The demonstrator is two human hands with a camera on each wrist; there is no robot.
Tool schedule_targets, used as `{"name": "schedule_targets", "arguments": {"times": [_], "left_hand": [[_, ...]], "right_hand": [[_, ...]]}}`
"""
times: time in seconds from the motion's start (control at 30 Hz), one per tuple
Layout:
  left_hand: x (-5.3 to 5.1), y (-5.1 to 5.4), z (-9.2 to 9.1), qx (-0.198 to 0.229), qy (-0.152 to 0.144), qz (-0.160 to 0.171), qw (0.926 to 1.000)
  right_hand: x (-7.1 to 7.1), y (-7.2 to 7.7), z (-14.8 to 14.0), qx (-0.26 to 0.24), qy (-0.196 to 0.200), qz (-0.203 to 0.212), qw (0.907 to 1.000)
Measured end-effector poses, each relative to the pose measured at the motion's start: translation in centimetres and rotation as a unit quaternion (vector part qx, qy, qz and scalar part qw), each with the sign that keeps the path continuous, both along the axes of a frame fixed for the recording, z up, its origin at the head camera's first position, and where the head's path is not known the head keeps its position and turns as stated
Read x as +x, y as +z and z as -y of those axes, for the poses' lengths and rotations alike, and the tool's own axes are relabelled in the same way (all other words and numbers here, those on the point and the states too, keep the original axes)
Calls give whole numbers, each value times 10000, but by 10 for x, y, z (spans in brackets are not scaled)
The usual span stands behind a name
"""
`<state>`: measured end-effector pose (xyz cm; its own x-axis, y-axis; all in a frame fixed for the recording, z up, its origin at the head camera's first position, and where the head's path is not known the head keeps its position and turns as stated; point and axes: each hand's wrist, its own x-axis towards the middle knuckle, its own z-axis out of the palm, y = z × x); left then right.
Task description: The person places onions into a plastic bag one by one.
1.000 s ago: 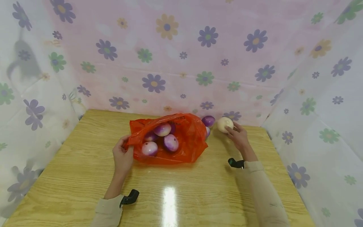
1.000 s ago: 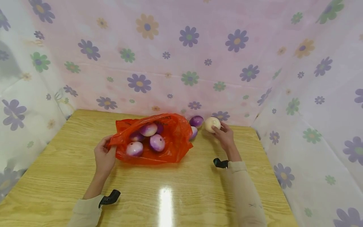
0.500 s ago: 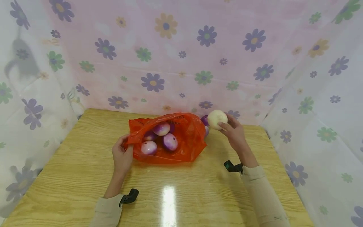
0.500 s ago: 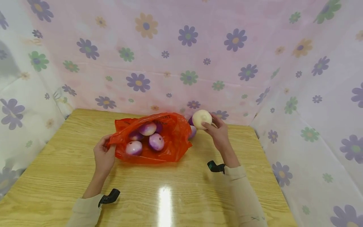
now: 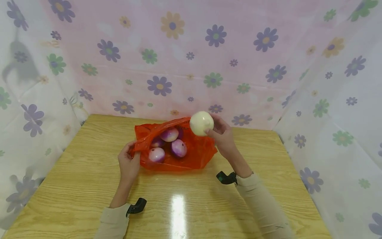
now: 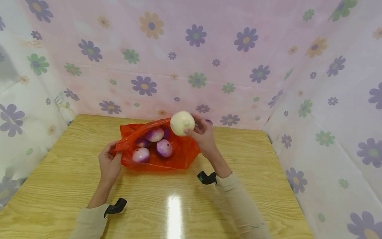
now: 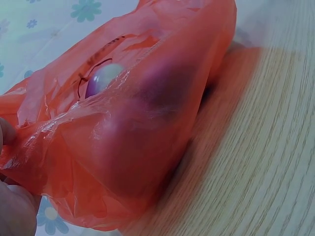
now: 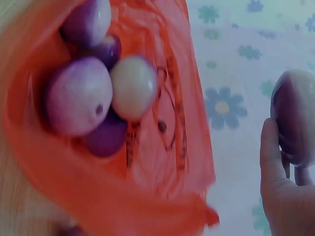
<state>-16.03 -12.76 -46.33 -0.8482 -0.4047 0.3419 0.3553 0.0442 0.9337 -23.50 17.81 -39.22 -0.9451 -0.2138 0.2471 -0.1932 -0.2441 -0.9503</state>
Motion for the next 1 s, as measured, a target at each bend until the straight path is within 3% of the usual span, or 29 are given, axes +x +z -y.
{"name": "schedule_targets", "arguments": {"times": [0.07,0.2,0.43,0.6,1.0], "left_hand": [[3,5,-1,-24,-14,-6,10000],[3,5,-1,-1,-37,22,10000],[-10,-18,3,21,-3,101,9999],[-12,-23,5,15,-33,31,10000],[-11,-24,6,-4,-36,-76,10000]], "right_hand": [[3,-2,11,200,88,0,9998],[8,-7,28,484,224,182,9984],[8,-22,48,714,211,1157,9905],[8,-31,57,561,23,1772,9826],[6,-42,63,734,-225,1903,9787]]}}
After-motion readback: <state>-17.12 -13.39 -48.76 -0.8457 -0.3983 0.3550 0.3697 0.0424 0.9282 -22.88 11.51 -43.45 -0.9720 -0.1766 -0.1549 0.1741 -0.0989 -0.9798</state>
